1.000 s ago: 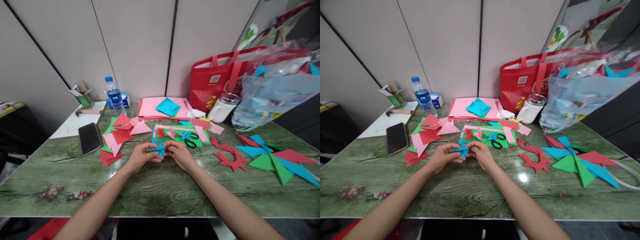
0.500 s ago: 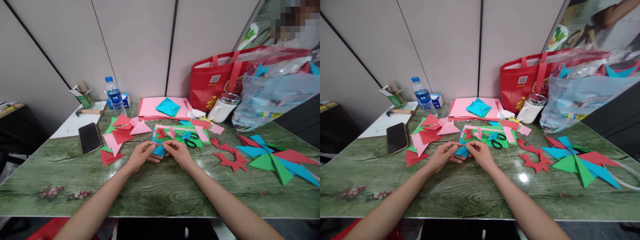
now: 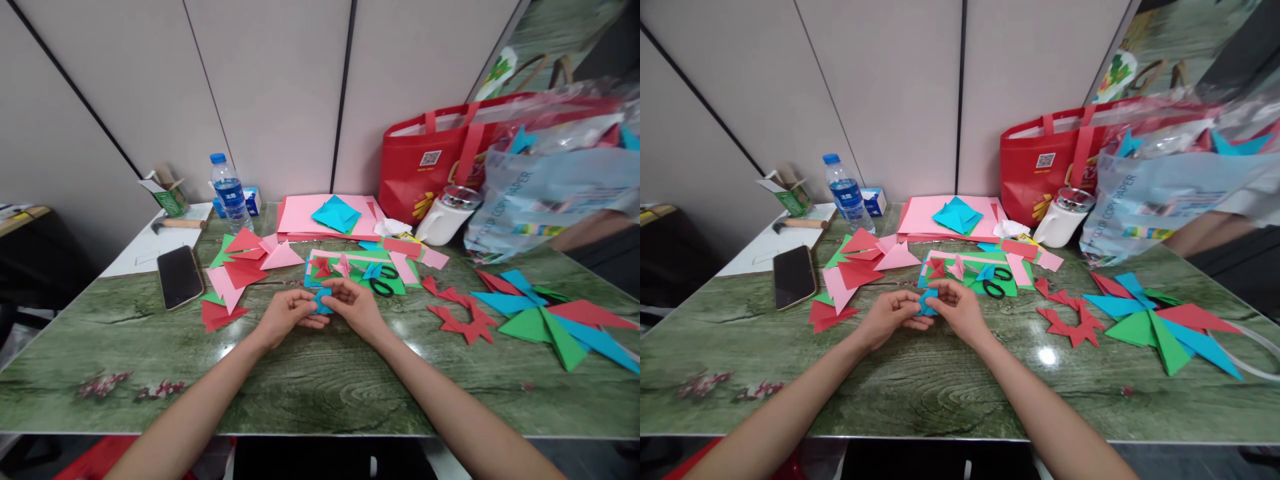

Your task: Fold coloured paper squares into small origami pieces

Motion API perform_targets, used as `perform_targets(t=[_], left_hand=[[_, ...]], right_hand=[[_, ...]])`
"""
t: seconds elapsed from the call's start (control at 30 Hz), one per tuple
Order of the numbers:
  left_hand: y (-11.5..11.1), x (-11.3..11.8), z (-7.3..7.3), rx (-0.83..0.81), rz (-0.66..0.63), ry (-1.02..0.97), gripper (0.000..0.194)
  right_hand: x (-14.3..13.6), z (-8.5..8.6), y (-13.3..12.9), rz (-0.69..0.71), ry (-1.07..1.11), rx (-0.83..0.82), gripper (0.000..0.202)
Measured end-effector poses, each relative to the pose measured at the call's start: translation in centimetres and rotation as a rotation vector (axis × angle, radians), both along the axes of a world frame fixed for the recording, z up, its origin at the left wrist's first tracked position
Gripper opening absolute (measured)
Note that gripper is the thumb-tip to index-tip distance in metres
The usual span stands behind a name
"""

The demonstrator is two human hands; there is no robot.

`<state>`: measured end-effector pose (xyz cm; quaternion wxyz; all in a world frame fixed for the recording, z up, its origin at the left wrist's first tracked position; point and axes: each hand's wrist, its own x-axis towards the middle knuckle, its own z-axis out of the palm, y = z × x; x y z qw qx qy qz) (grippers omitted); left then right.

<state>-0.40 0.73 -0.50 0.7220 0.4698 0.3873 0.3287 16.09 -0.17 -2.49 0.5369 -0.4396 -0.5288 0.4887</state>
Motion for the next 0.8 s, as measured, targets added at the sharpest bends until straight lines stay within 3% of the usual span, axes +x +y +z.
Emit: perform_targets(t=[0.33, 0.6, 0.8], left_hand=[[-0.15, 0.03, 0.23, -0.046, 0.057, -0.006, 0.031], [-0.14, 0.06, 0.17, -0.053, -0.026, -0.008, 0.032], [-0.17, -0.06, 0.01, 0.043, 0.004, 0.082, 0.029]], right_hand=[[0.04, 0.06, 0.03, 0.022, 0.056, -0.023, 0.031], [0.14, 0.21, 0.14, -0.008, 0.095, -0.048, 0.048], [-0.06, -0.04, 0.17, 0.057, 0.082, -0.12, 0.032]])
